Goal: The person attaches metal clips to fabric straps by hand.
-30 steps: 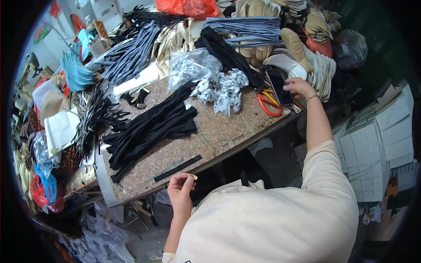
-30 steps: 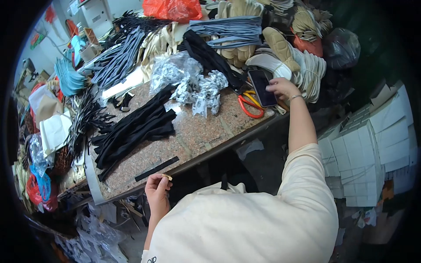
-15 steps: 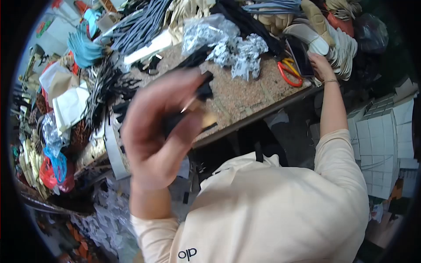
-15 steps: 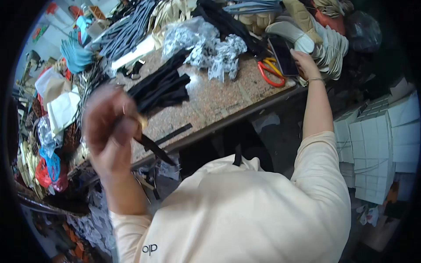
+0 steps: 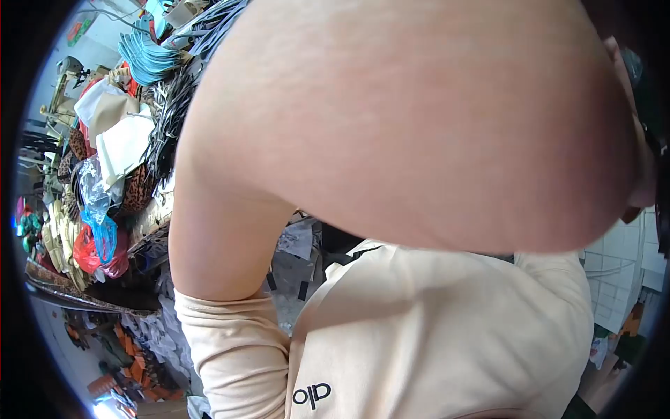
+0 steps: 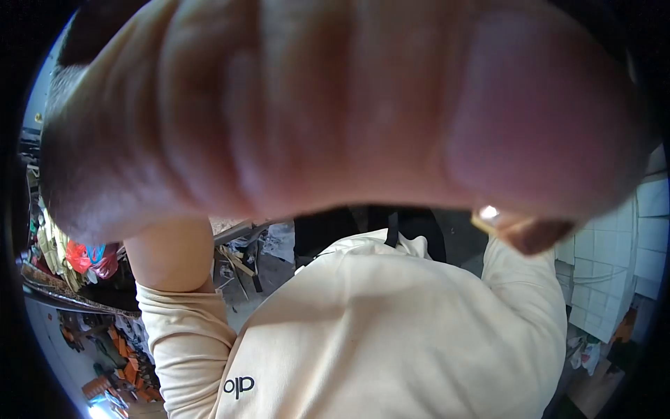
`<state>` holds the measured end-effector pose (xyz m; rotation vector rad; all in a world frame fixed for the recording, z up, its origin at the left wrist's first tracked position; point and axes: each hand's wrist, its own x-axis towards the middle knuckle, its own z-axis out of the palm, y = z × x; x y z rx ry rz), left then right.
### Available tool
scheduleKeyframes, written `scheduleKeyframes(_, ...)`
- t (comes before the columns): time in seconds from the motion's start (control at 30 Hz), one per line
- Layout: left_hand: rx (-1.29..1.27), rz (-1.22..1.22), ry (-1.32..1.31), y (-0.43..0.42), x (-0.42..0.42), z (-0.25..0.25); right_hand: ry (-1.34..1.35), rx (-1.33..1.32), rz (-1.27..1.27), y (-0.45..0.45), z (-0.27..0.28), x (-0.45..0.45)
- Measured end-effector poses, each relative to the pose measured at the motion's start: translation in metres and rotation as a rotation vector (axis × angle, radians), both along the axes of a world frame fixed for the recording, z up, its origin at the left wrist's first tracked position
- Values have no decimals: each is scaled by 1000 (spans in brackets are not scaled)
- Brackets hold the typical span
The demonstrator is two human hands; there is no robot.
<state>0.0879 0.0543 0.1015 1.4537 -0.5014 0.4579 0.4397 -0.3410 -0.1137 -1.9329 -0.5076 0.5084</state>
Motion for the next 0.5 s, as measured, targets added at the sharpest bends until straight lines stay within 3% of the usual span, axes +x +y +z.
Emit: scheduleKeyframes(0.5, -173, -314, 46, -24, 60, 8, -66, 37, -223, -27, 8, -5)
